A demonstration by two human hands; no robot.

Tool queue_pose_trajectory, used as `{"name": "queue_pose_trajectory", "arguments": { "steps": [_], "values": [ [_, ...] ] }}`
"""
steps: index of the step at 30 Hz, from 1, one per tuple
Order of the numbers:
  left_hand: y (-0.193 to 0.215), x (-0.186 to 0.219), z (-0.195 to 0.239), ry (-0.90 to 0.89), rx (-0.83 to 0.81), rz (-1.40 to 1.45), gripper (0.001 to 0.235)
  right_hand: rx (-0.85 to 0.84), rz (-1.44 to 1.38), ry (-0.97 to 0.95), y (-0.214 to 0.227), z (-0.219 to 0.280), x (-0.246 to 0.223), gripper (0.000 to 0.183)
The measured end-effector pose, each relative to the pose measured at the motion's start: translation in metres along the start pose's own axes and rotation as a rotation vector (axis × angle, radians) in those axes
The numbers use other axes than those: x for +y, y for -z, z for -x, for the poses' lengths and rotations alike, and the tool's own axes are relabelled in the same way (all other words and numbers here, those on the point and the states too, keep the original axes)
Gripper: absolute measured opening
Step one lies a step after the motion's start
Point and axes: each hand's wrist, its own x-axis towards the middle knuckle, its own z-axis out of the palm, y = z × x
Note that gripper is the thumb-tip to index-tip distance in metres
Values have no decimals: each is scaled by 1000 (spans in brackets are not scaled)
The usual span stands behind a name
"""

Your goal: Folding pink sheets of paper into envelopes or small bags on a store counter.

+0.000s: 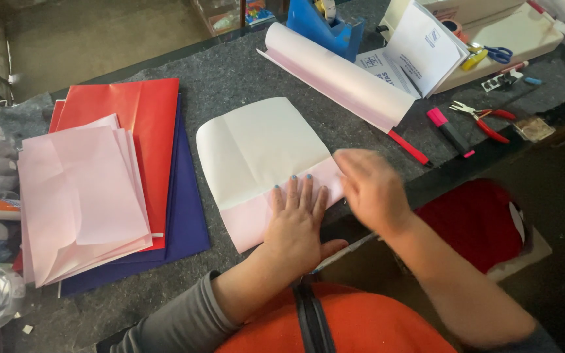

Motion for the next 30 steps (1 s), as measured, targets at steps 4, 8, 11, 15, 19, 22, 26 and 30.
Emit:
{"name": "queue_pose_trajectory", "arguments": {
  "steps": [4, 8, 11, 15, 19, 22, 26, 30],
  "values": [
    [-3, 0, 0, -11, -9, 16, 108, -218, -21, 286, 4, 9, -27, 67],
    [-13, -2, 5, -15, -14, -14, 105, -341, -103, 245, -5, 30, -14, 92],
    [-28, -8, 6, -41, 68, 22, 106, -346, -11, 242, -2, 39, -8, 97],
    [-29, -14, 21, -72, 168, 56, 108, -381, 84, 237, 2, 44, -8, 95],
    [-5, -21, 55, 20, 2, 53, 118, -368, 88, 227, 4, 42, -15, 101],
    [-1, -34, 82, -13, 43, 79, 124, -370, 105, 224, 3, 42, -19, 102],
    [6, -49, 107, 32, 18, 20, 130, -362, 124, 220, 3, 42, -18, 103],
    [15, -56, 123, 65, 27, 2, 130, -368, 169, 192, 3, 43, -20, 105]
  ]
}}
